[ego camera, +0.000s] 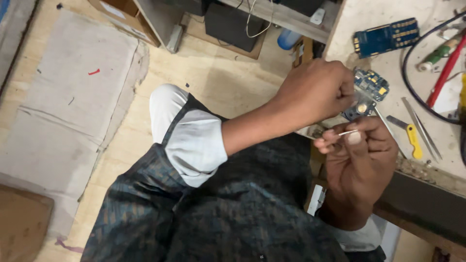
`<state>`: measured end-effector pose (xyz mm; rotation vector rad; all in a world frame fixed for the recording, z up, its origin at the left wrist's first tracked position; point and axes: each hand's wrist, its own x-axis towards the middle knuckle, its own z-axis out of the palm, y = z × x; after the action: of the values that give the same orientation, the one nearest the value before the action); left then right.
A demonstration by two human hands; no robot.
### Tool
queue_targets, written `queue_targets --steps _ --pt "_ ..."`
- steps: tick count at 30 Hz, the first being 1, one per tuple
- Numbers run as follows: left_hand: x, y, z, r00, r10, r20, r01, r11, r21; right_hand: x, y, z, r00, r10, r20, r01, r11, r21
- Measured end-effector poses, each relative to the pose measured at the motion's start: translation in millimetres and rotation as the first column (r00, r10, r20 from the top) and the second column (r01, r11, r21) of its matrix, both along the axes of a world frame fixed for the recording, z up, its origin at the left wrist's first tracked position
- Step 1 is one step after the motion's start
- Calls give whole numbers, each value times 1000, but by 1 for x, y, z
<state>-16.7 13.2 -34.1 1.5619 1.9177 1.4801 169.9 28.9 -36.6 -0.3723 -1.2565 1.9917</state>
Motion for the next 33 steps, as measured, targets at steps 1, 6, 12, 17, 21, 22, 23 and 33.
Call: queue_targets --steps 1,6,12,17,21,22,23,33 --pt "3 6 0 999 19 -29 -20 999 -26 1 3 1 1000 -1 -4 1 1000 -11" --pt "5 7 1 998 63 23 -62 997 -48 -4 12 3 1000 4 -12 -4 999 -32" --pt "-3 -65 13 920 35 390 -105 981 161 -27 7 4 999 18 50 -17 1000 -13" --pt "-10 -140 18 901 130 414 -197 973 123 -64 -7 -8 987 151 56 -149 988 -31" --pt "-14 -176 17 898 208 389 -301 933 197 -89 -30 -14 962 263 72 -265 964 16" --pt "-15 -184 17 890 229 395 -328 922 206 -94 -37 -14 957 279 78 -282 959 32" --pt "-17 -192 17 899 274 343 -358 910 211 -99 -43 -14 953 292 82 -296 955 35" --pt "-32 -236 7 819 508 268 -558 814 162 -135 -87 -12 910 323 261 -374 910 177"
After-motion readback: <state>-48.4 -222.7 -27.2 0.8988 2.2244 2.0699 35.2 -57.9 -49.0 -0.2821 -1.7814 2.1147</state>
